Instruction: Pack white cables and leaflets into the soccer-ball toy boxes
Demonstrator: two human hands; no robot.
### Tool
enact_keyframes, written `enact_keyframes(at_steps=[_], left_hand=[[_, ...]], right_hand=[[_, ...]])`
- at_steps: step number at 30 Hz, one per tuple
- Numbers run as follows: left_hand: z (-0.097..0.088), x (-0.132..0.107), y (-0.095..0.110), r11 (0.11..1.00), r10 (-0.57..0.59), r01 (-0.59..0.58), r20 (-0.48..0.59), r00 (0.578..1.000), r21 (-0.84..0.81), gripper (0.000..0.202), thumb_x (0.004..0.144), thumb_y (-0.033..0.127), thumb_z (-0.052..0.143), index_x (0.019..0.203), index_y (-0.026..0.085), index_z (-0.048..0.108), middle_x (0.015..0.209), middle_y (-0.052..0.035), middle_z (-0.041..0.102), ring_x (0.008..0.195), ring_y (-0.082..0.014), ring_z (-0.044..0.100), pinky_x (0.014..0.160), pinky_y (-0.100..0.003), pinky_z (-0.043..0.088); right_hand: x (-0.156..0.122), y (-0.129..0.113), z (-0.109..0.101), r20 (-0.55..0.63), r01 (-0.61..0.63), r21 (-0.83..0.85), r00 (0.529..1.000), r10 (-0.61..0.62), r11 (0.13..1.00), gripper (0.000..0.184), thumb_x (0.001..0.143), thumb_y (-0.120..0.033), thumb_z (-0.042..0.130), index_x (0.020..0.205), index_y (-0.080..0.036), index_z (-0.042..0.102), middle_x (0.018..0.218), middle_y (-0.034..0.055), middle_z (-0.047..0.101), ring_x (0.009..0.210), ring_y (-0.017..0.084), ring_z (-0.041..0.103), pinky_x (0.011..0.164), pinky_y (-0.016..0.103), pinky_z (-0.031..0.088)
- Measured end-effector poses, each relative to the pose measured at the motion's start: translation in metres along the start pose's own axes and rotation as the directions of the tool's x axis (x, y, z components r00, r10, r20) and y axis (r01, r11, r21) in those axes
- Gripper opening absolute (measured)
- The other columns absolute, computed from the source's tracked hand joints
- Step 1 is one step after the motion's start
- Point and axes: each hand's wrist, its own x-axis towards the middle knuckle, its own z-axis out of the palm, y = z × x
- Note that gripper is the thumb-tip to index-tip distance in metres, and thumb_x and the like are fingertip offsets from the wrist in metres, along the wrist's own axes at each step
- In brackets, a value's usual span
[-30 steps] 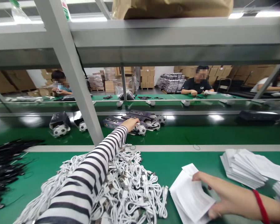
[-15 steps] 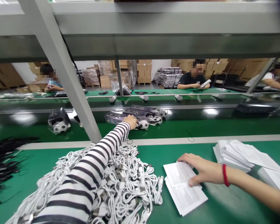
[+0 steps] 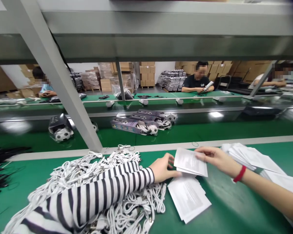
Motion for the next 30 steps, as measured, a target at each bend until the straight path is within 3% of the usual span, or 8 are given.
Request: enact_keyframes(at_steps=[5, 13, 16, 19, 21, 23, 27, 30], left_hand=[[-0.023, 0.007, 0.021, 0.841, 0.044, 0.009, 0.084, 0.996, -0.541, 0.046, 0.068, 0.039, 0.071, 0.103, 0.013, 0.056, 0.102, -0.0153, 0.065, 0.09, -0.0219, 0.064, 0.084, -0.038, 0.047], [-0.048, 0.013, 0.04, 0.816, -0.021, -0.018, -0.06, 0.998, -0.578, 0.035, 0.081, 0.037, 0.06, 0.104, 0.011, 0.061, 0.111, -0.0158, 0.063, 0.101, -0.0222, 0.061, 0.086, -0.036, 0.047], [-0.062, 0.027, 0.036, 0.924, -0.048, -0.027, -0.187, 0.981, -0.381, 0.027, 0.088, 0.029, 0.047, 0.1, 0.01, 0.062, 0.106, -0.013, 0.066, 0.098, -0.0192, 0.062, 0.077, -0.028, 0.05], [-0.091, 0.036, 0.035, 0.985, 0.102, -0.036, -0.399, 0.911, 0.17, 0.026, 0.09, 0.029, 0.04, 0.098, 0.014, 0.06, 0.095, -0.0088, 0.067, 0.087, -0.0184, 0.063, 0.07, -0.027, 0.05], [-0.113, 0.041, 0.034, 0.796, 0.307, 0.032, -0.449, 0.839, 0.604, 0.027, 0.092, 0.029, 0.034, 0.1, 0.015, 0.057, 0.091, -0.0079, 0.066, 0.082, -0.0199, 0.062, 0.069, -0.031, 0.049], [-0.131, 0.048, 0.031, 0.519, 0.45, 0.111, -0.38, 0.808, 0.848, 0.026, 0.093, 0.025, 0.032, 0.1, 0.014, 0.055, 0.089, -0.0092, 0.065, 0.082, -0.0221, 0.061, 0.066, -0.033, 0.048], [-0.142, 0.073, 0.018, 0.187, 0.464, 0.094, -0.172, 0.869, 0.978, 0.021, 0.088, 0.01, 0.037, 0.096, 0.01, 0.056, 0.087, -0.0134, 0.063, 0.091, -0.0249, 0.056, 0.061, -0.03, 0.046], [-0.125, 0.095, 0.008, 0.137, 0.367, 0.057, -0.104, 0.925, 0.989, 0.021, 0.086, 0.007, 0.04, 0.095, 0.005, 0.059, 0.089, -0.0177, 0.064, 0.094, -0.0271, 0.054, 0.06, -0.031, 0.045]], right_hand=[[0.012, -0.001, 0.001, -0.157, -0.09, 0.11, 0.982, 0.107, 0.99, 0.052, 0.066, -0.06, 0.067, 0.098, -0.018, 0.072, 0.087, 0.0068, 0.069, 0.07, 0.019, 0.056, 0.057, 0.029, 0.045], [0.054, -0.02, 0.017, -0.182, -0.078, 0.349, 0.972, 0.149, 0.934, 0.05, 0.067, -0.05, 0.072, 0.105, -0.018, 0.07, 0.074, 0.003, 0.068, 0.055, 0.012, 0.055, 0.05, 0.023, 0.043], [0.078, -0.022, 0.013, -0.259, -0.056, 0.349, 0.954, 0.153, 0.936, 0.048, 0.067, -0.047, 0.072, 0.105, -0.017, 0.069, 0.086, 0.0066, 0.07, 0.063, 0.017, 0.064, 0.049, 0.024, 0.046], [0.112, -0.017, -0.015, -0.444, 0.061, 0.097, 0.896, -0.012, 0.993, 0.043, 0.073, -0.047, 0.065, 0.104, -0.018, 0.069, 0.091, 0.0077, 0.07, 0.071, 0.022, 0.066, 0.054, 0.028, 0.049], [0.136, -0.01, -0.04, -0.537, 0.101, -0.292, 0.806, -0.25, 0.951, 0.034, 0.078, -0.044, 0.059, 0.101, -0.021, 0.071, 0.088, 0.0062, 0.071, 0.072, 0.023, 0.066, 0.061, 0.032, 0.05], [0.158, -0.002, -0.059, -0.467, 0.054, -0.648, 0.76, -0.452, 0.76, 0.029, 0.082, -0.037, 0.053, 0.101, -0.024, 0.071, 0.088, 0.0056, 0.072, 0.077, 0.025, 0.066, 0.068, 0.035, 0.05], [0.194, 0.017, -0.064, -0.084, 0.11, -0.917, 0.888, -0.453, 0.385, 0.032, 0.083, -0.022, 0.048, 0.107, -0.029, 0.068, 0.104, 0.0037, 0.069, 0.091, 0.026, 0.064, 0.076, 0.035, 0.048], [0.215, 0.027, -0.051, 0.052, 0.159, -0.926, 0.952, -0.302, 0.342, 0.033, 0.084, -0.019, 0.046, 0.107, -0.03, 0.068, 0.104, 0.0039, 0.069, 0.093, 0.026, 0.064, 0.079, 0.035, 0.047]])
